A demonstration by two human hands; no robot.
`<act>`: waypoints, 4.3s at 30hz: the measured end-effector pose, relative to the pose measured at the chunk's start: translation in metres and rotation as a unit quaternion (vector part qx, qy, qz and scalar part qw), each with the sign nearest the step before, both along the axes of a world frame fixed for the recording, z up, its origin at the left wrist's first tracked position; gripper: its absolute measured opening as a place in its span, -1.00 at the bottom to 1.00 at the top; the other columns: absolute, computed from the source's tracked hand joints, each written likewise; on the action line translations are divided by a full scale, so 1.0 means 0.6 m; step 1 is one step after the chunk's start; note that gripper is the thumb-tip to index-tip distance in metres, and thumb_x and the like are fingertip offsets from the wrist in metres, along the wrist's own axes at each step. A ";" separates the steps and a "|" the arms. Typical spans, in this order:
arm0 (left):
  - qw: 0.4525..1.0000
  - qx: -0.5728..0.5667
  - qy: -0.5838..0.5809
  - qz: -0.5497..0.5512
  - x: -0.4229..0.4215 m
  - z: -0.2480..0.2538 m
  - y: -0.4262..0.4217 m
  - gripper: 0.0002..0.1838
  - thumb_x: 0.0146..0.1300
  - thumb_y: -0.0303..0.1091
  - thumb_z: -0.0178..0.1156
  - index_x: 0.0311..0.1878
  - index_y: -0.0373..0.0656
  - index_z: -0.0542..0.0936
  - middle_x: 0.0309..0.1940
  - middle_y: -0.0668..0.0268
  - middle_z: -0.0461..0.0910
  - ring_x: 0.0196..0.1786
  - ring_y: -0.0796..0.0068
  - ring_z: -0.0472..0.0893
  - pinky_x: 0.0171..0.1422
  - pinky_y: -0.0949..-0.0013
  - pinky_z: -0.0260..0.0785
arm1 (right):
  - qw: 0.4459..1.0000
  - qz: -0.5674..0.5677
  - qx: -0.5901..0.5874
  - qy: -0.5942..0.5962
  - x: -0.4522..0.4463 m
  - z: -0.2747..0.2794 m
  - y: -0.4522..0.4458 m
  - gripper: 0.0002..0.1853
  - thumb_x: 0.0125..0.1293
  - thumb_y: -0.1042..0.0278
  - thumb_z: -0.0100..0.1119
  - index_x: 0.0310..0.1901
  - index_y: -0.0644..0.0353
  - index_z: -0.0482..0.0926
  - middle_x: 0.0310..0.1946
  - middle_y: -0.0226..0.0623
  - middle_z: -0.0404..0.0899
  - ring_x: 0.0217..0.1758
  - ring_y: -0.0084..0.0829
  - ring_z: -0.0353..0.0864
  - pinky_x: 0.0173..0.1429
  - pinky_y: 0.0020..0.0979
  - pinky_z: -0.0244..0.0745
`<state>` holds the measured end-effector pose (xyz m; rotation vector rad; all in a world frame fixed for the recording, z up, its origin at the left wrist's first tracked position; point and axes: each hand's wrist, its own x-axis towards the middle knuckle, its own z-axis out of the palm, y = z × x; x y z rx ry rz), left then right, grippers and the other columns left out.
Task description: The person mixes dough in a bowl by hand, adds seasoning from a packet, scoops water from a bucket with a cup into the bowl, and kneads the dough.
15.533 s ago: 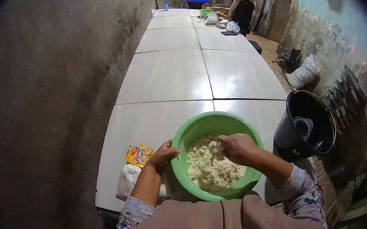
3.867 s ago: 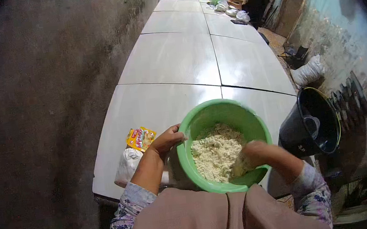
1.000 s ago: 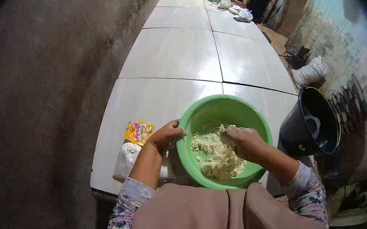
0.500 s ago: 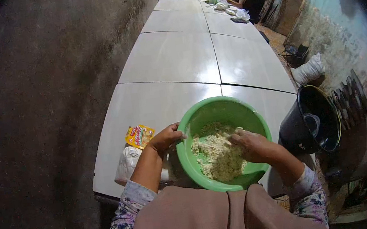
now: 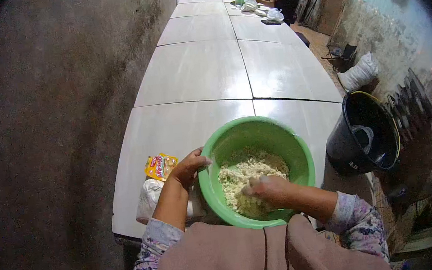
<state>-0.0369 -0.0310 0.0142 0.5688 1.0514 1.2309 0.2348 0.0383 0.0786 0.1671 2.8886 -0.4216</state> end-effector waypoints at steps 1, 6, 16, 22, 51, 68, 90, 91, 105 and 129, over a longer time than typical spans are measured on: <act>1.000 0.000 -0.005 0.002 0.002 0.003 -0.003 -0.39 -0.01 -0.39 0.21 0.20 -0.21 0.41 -0.21 0.31 0.59 -0.32 0.53 0.61 -0.20 0.43 0.57 | 1.000 0.000 0.001 0.000 0.006 -0.001 0.005 -0.68 0.23 0.41 0.08 0.04 0.05 0.45 -0.20 -0.09 0.52 -0.26 -0.01 0.65 -0.18 -0.07 0.59; 1.000 0.001 -0.008 0.021 0.009 0.011 -0.009 -0.40 -0.01 -0.38 0.21 0.20 -0.22 0.42 -0.20 0.30 0.59 -0.31 0.53 0.62 -0.21 0.45 0.57 | 0.980 -0.143 0.005 0.141 0.022 0.030 0.022 -0.62 0.14 0.23 0.26 0.01 -0.01 0.47 -0.31 -0.15 0.63 -0.27 -0.09 0.67 -0.27 -0.13 0.54; 1.000 0.013 -0.011 -0.010 -0.002 -0.008 0.000 -0.38 -0.01 -0.35 0.26 0.20 -0.24 0.41 -0.17 0.28 0.60 -0.25 0.52 0.63 -0.15 0.44 0.58 | 0.966 -0.195 -0.151 0.071 0.031 0.102 0.042 -0.45 0.27 0.24 0.12 0.26 0.22 0.26 0.06 0.19 0.48 0.14 0.13 0.47 0.19 -0.02 0.38; 1.000 0.009 -0.017 -0.009 0.006 0.020 -0.007 -0.38 -0.02 -0.35 0.25 0.19 -0.22 0.41 -0.19 0.30 0.60 -0.25 0.52 0.63 -0.14 0.43 0.57 | 0.963 -0.191 -0.188 0.015 0.022 0.074 0.024 -0.47 0.27 0.51 0.06 0.30 0.19 0.27 0.13 0.15 0.45 0.22 0.02 0.45 0.25 -0.08 0.37; 1.000 -0.001 0.004 0.002 0.011 0.007 -0.002 -0.36 -0.03 -0.36 0.22 0.23 -0.19 0.42 -0.21 0.32 0.59 -0.32 0.52 0.61 -0.23 0.44 0.54 | 0.988 0.091 0.091 -0.082 -0.022 -0.026 -0.016 -0.38 0.20 0.29 0.17 0.32 0.12 0.31 0.11 0.10 0.36 0.15 0.09 0.43 -0.08 -0.12 0.62; 1.000 0.010 -0.015 -0.012 0.000 -0.006 -0.001 -0.40 -0.05 -0.32 0.28 0.14 -0.25 0.44 -0.21 0.30 0.60 -0.24 0.50 0.63 -0.11 0.40 0.56 | 0.973 -0.184 0.081 0.117 -0.011 0.069 0.078 -0.86 0.21 0.25 0.16 -0.29 0.11 0.54 -0.49 -0.10 0.60 -0.37 -0.03 0.65 -0.31 -0.08 0.53; 0.998 0.046 -0.035 0.037 0.035 0.029 -0.005 -0.17 -0.05 -0.38 0.26 0.39 -0.19 0.25 -0.02 0.16 0.57 -0.13 0.32 0.64 -0.10 0.30 0.59 | 0.991 -0.024 0.106 -0.075 -0.004 -0.047 0.072 -0.37 0.08 0.38 0.26 0.24 0.23 0.34 0.20 0.26 0.24 -0.01 0.11 0.55 -0.09 -0.08 0.57; 0.997 0.047 -0.037 0.039 0.031 0.023 -0.005 -0.17 -0.05 -0.38 0.26 0.39 -0.19 0.25 -0.02 0.16 0.57 -0.13 0.32 0.64 -0.10 0.30 0.59 | 0.993 -0.081 0.036 -0.074 -0.015 -0.063 0.083 -0.45 0.12 0.39 0.20 0.20 0.23 0.38 0.08 0.17 0.35 -0.06 0.02 0.59 -0.12 -0.13 0.57; 0.998 0.054 -0.001 0.013 0.015 0.003 0.000 -0.28 0.04 -0.35 0.16 0.35 -0.22 0.27 0.01 0.25 0.54 -0.08 0.46 0.58 0.03 0.37 0.50 | 0.967 -0.173 0.180 -0.043 -0.065 -0.002 0.137 -0.85 0.12 0.27 0.22 -0.33 0.13 0.62 -0.48 -0.16 0.63 -0.35 -0.08 0.67 -0.30 -0.10 0.55; 0.997 0.067 -0.024 -0.004 0.011 -0.008 0.001 -0.28 0.02 -0.34 0.20 0.32 -0.22 0.29 -0.03 0.28 0.54 -0.07 0.48 0.57 0.08 0.41 0.46 | 0.965 -0.240 0.108 -0.008 -0.047 0.073 0.121 -0.85 0.16 0.36 0.12 -0.28 0.12 0.66 -0.40 -0.06 0.64 -0.28 0.00 0.66 -0.20 -0.08 0.57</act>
